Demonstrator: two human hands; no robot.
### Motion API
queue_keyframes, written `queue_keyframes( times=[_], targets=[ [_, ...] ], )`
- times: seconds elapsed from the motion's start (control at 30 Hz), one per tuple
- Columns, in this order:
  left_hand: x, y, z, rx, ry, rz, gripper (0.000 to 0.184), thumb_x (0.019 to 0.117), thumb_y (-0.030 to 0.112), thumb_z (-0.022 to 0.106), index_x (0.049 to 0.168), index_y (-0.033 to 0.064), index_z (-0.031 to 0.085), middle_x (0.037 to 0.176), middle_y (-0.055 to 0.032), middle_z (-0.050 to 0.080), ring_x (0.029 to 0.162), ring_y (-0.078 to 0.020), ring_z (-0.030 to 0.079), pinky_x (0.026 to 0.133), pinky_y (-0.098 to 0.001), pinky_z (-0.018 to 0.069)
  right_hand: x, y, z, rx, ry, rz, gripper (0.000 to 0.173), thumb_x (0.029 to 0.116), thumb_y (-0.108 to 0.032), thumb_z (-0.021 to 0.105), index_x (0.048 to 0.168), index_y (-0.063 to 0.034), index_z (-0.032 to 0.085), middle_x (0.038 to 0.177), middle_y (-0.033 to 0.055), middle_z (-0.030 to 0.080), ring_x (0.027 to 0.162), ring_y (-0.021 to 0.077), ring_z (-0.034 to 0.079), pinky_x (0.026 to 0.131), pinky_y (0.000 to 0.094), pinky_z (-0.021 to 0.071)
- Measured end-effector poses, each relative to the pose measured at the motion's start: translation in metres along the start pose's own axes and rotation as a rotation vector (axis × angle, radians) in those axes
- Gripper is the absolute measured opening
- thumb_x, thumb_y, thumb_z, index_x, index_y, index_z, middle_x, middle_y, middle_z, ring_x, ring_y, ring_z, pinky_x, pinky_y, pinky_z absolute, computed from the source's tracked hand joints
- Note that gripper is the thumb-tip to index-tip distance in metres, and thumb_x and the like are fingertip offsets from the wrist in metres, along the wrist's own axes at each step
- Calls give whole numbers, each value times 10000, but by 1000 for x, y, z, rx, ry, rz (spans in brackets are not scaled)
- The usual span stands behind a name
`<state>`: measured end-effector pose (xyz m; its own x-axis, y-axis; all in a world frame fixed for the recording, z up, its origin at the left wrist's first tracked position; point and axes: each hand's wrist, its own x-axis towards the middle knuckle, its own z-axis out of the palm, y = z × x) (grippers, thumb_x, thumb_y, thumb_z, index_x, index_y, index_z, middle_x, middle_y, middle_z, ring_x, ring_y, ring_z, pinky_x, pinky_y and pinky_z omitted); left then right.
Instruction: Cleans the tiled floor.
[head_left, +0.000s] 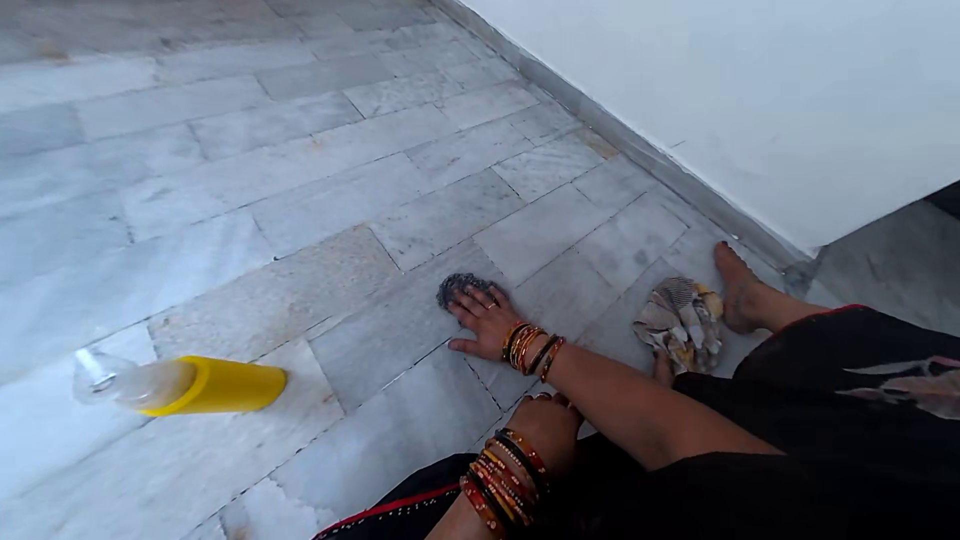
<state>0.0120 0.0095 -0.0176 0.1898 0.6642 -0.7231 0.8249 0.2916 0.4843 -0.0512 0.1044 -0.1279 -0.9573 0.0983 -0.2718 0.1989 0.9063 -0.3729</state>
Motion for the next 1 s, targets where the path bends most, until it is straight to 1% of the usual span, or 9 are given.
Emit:
queue_keyframes(
  times=[0.2,0.3,0.4,0.53,0.63,0.7,0.77,0.87,1.0],
  targets=[
    [8,-3,2,-49,-2,29,542,1059,388,580,1527,125,507,1553,-178,505,1421,-399,490,1140,-619,390,0,102,-32,30,152,348,744,1048,-593,427,1632,-148,307,1731,80,181,1606,316,104,1252,643,59],
    [8,0,3,-34,-12,42,548,1057,386,583,1530,122,502,1553,-179,502,1421,-400,487,1139,-618,391,-26,156,-47,-5,155,518,765,1051,-617,384,1649,-158,253,1740,87,131,1607,336,84,1248,657,76],
    [4,4,2,-21,-7,65,560,1056,400,586,1534,123,494,1554,-179,500,1421,-400,487,1137,-616,393,-60,180,-51,-5,116,613,789,1049,-634,365,1660,-160,204,1745,91,88,1609,343,44,1252,646,59],
    [1,15,6,5,-12,109,554,1051,392,595,1517,107,505,1551,-187,498,1422,-410,483,1135,-619,392,-92,152,-26,-42,133,582,853,1022,-656,408,1654,-117,210,1742,117,80,1608,351,36,1249,646,47],
    [-2,25,10,41,-33,133,551,1056,366,594,1525,96,492,1566,-188,483,1429,-414,474,1134,-628,385,-100,88,-3,-72,108,399,879,1005,-652,454,1641,-81,246,1730,152,129,1603,380,54,1237,677,39],
    [-9,35,7,84,-71,126,538,1075,293,568,1541,49,456,1577,-235,456,1432,-462,459,1132,-659,370,-100,38,9,-37,87,257,855,998,-634,502,1629,-95,298,1726,137,168,1601,378,79,1237,679,18],
    [-16,43,7,130,-113,77,434,1076,205,533,1438,-36,526,1462,-326,538,1355,-527,519,1083,-700,401,-89,8,20,-11,-5,154,842,997,-672,457,1638,-151,293,1737,85,149,1610,322,51,1247,653,-14],
    [-16,40,11,146,-137,20,410,1061,199,544,1379,-58,568,1412,-346,566,1328,-542,536,1056,-729,407,-80,-4,18,13,-132,66,788,1036,-642,393,1654,-177,240,1750,47,87,1616,269,-18,1249,633,-54],
    [-9,32,12,89,-65,79,544,1068,353,568,1515,54,483,1539,-267,487,1409,-486,477,1113,-696,372,-91,27,21,-4,29,126,696,1060,-569,415,1626,-174,331,1727,54,208,1607,277,118,1268,602,44]
  ],
)
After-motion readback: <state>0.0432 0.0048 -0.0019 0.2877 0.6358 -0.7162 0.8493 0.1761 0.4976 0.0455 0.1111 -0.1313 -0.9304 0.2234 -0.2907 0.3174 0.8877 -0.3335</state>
